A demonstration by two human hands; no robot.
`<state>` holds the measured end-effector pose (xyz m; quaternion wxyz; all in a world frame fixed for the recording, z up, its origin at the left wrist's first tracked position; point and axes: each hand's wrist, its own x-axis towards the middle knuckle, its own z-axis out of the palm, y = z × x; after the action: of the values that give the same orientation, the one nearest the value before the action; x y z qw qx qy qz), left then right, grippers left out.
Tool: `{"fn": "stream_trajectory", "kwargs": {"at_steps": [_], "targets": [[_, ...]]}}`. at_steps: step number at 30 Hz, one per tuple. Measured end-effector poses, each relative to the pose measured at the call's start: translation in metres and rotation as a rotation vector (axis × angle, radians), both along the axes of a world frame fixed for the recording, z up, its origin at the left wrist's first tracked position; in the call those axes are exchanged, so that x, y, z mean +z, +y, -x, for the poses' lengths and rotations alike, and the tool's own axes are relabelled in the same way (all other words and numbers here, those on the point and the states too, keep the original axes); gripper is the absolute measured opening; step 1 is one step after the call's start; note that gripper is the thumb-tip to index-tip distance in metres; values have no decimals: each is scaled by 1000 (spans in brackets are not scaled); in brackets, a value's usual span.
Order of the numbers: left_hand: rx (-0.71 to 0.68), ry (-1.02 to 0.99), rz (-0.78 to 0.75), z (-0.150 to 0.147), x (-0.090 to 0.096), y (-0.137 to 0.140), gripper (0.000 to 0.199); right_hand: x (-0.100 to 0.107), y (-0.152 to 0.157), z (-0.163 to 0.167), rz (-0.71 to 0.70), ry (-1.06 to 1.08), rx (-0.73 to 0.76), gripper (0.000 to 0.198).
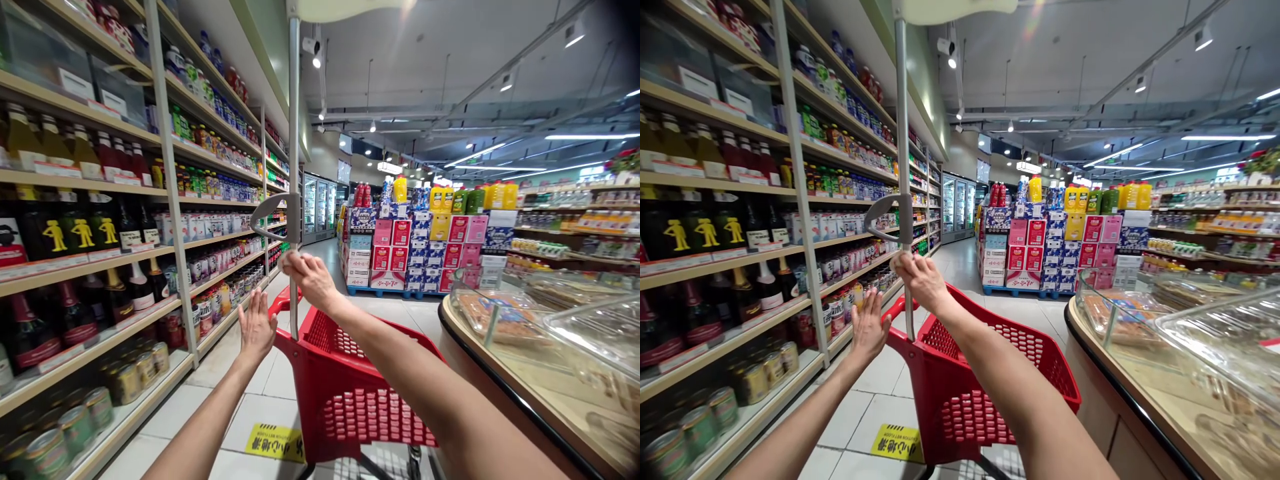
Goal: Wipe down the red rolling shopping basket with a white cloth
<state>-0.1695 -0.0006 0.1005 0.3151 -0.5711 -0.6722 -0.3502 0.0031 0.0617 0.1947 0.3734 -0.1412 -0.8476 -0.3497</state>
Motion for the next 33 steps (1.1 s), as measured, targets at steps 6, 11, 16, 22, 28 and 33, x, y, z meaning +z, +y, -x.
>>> {"fn": "stream_trajectory", "kwargs": {"at_steps": [6, 11, 16, 22, 28, 33], "targets": [[-4, 48, 4, 3, -7, -6, 59, -50, -5, -8, -103, -233, 107, 33], [-1, 62, 3, -1, 2, -2, 56, -8, 3, -1, -2, -4, 14, 40], [-10, 60, 2, 0, 1, -4, 58, -20, -1, -2, -3, -24, 45, 36], [6, 83, -1, 1, 2, -9, 59, -34, -5, -1, 8, -111, 72, 32], [15, 92, 117, -2, -3, -5, 55, -14, 4, -1, 108, 36, 10, 36], [-140, 187, 502, 0, -12, 4, 49, -162, -3, -42, 374, 229, -90, 33]]}}
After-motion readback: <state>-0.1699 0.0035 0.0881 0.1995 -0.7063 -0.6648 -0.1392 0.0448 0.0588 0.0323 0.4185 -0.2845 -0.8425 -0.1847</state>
